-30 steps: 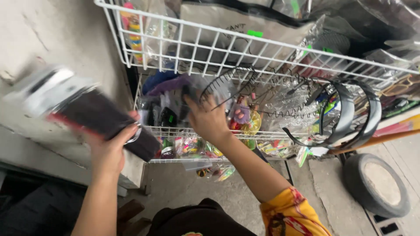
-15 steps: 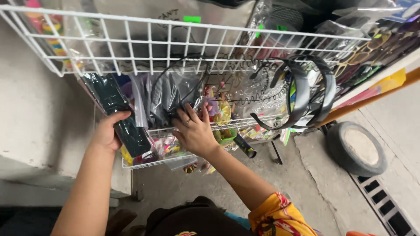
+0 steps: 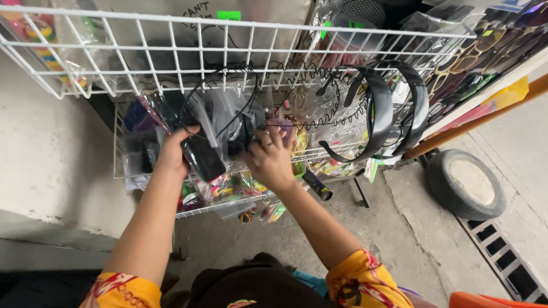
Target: The person picks up various packaged items, including colorful plastic cases and small pouches, from a blue shelf and places them into a white wire basket. They then move to a different shelf to pick up a small pink item and a bottle of liquid before returning to the first shelf to pick up a small cloth item.
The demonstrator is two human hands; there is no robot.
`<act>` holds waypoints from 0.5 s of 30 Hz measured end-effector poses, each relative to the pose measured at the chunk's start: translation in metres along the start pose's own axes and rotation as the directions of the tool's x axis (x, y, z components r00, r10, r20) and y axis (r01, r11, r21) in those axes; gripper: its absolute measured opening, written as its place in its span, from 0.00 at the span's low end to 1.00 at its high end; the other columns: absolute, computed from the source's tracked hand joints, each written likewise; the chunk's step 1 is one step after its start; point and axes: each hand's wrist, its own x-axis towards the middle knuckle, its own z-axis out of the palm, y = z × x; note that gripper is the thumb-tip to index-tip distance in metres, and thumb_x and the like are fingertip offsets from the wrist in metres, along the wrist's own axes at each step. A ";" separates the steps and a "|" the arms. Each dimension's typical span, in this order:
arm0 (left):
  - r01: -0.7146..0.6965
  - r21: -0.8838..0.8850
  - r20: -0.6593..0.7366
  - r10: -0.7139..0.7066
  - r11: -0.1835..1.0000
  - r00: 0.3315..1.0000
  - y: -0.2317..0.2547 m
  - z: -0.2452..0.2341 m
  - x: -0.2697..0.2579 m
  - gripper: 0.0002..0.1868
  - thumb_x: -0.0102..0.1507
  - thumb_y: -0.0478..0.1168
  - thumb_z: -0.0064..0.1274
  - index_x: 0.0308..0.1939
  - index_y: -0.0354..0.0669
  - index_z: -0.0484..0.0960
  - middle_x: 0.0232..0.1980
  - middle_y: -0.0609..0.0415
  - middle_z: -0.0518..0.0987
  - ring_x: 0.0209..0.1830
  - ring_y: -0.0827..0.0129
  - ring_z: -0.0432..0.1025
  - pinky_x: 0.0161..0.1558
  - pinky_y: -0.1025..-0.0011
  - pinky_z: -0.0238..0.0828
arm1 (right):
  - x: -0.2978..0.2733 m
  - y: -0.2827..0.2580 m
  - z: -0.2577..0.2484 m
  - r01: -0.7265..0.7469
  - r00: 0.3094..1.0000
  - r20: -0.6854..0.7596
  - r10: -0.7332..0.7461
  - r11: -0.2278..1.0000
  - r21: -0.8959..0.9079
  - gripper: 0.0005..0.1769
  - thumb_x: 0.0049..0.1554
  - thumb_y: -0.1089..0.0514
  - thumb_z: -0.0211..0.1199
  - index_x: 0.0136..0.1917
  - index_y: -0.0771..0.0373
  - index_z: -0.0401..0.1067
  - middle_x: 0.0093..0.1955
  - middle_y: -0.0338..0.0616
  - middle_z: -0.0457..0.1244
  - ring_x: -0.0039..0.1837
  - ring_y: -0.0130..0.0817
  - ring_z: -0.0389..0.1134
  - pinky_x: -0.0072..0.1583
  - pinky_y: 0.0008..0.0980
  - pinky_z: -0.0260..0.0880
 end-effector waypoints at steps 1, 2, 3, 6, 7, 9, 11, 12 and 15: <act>0.001 0.000 -0.001 -0.001 1.000 1.000 -0.005 0.013 -0.002 0.11 0.55 0.35 0.62 0.42 0.37 0.83 0.38 0.52 0.84 0.37 0.61 0.80 0.40 0.63 0.79 | 0.003 -0.003 -0.003 0.000 1.000 0.001 0.000 1.000 0.001 0.10 0.57 0.46 0.69 0.42 0.53 0.78 0.68 0.42 0.62 0.79 0.51 0.55 0.73 0.80 0.34; 0.008 -0.027 -0.029 -0.009 1.000 1.000 -0.008 0.026 -0.003 0.12 0.55 0.36 0.63 0.42 0.39 0.83 0.37 0.53 0.83 0.35 0.61 0.79 0.38 0.63 0.78 | 0.008 -0.006 -0.005 0.095 0.995 -0.028 -0.093 0.992 0.085 0.11 0.55 0.49 0.67 0.50 0.51 0.78 0.69 0.47 0.61 0.79 0.51 0.55 0.75 0.79 0.35; 0.014 -0.055 -0.057 -0.017 0.998 0.998 -0.012 0.039 -0.004 0.12 0.54 0.37 0.64 0.41 0.41 0.83 0.36 0.54 0.82 0.34 0.62 0.78 0.36 0.63 0.77 | 0.012 -0.009 -0.007 0.191 0.981 -0.065 -0.183 0.968 0.166 0.19 0.53 0.53 0.66 0.58 0.50 0.78 0.70 0.52 0.60 0.79 0.52 0.55 0.77 0.77 0.36; -0.069 0.078 0.002 0.069 0.995 0.998 -0.063 0.034 0.037 0.12 0.56 0.39 0.64 0.41 0.37 0.87 0.38 0.52 0.88 0.40 0.66 0.83 0.44 0.71 0.79 | 0.016 0.024 -0.004 0.143 0.989 0.026 -0.146 0.987 0.078 0.18 0.51 0.50 0.68 0.55 0.47 0.76 0.67 0.61 0.59 0.75 0.58 0.54 0.74 0.79 0.36; -0.073 0.076 -0.006 0.074 0.994 0.997 -0.055 0.047 0.024 0.12 0.56 0.39 0.64 0.41 0.37 0.87 0.38 0.52 0.88 0.40 0.66 0.83 0.44 0.71 0.79 | 0.013 0.029 -0.003 0.150 0.988 0.026 -0.152 0.985 0.085 0.18 0.51 0.50 0.68 0.55 0.47 0.76 0.67 0.61 0.59 0.75 0.58 0.54 0.74 0.79 0.36; -0.169 0.141 0.049 0.163 0.976 0.985 -0.040 0.072 -0.001 0.14 0.51 0.32 0.68 0.39 0.40 0.84 0.35 0.55 0.84 0.33 0.67 0.79 0.36 0.66 0.76 | 0.007 0.037 -0.001 0.119 0.993 0.015 -0.121 0.990 0.081 0.22 0.53 0.54 0.67 0.62 0.48 0.76 0.65 0.55 0.60 0.74 0.56 0.57 0.77 0.75 0.39; -0.123 0.164 0.016 0.122 0.979 0.992 -0.022 0.069 -0.012 0.14 0.50 0.32 0.68 0.38 0.40 0.84 0.35 0.55 0.84 0.32 0.66 0.79 0.35 0.66 0.77 | 0.003 0.024 -0.006 0.123 0.992 -0.005 -0.123 0.988 0.092 0.22 0.52 0.55 0.67 0.61 0.49 0.76 0.65 0.54 0.60 0.73 0.57 0.58 0.75 0.74 0.40; -0.072 0.187 -0.007 0.075 0.980 0.997 -0.012 0.068 -0.016 0.13 0.49 0.31 0.67 0.37 0.40 0.85 0.34 0.54 0.84 0.31 0.66 0.80 0.35 0.66 0.78 | 0.002 0.017 -0.007 0.117 0.993 -0.027 -0.115 0.988 0.097 0.21 0.52 0.56 0.67 0.60 0.49 0.77 0.65 0.53 0.61 0.72 0.58 0.59 0.73 0.73 0.41; -0.108 0.105 -0.021 0.111 0.989 0.994 -0.014 0.040 -0.004 0.11 0.51 0.31 0.65 0.36 0.40 0.84 0.33 0.54 0.83 0.30 0.65 0.79 0.35 0.65 0.78 | -0.007 -0.020 -0.019 0.085 0.977 -0.205 -0.053 0.985 0.153 0.16 0.51 0.60 0.67 0.55 0.54 0.78 0.63 0.54 0.61 0.72 0.58 0.58 0.75 0.71 0.42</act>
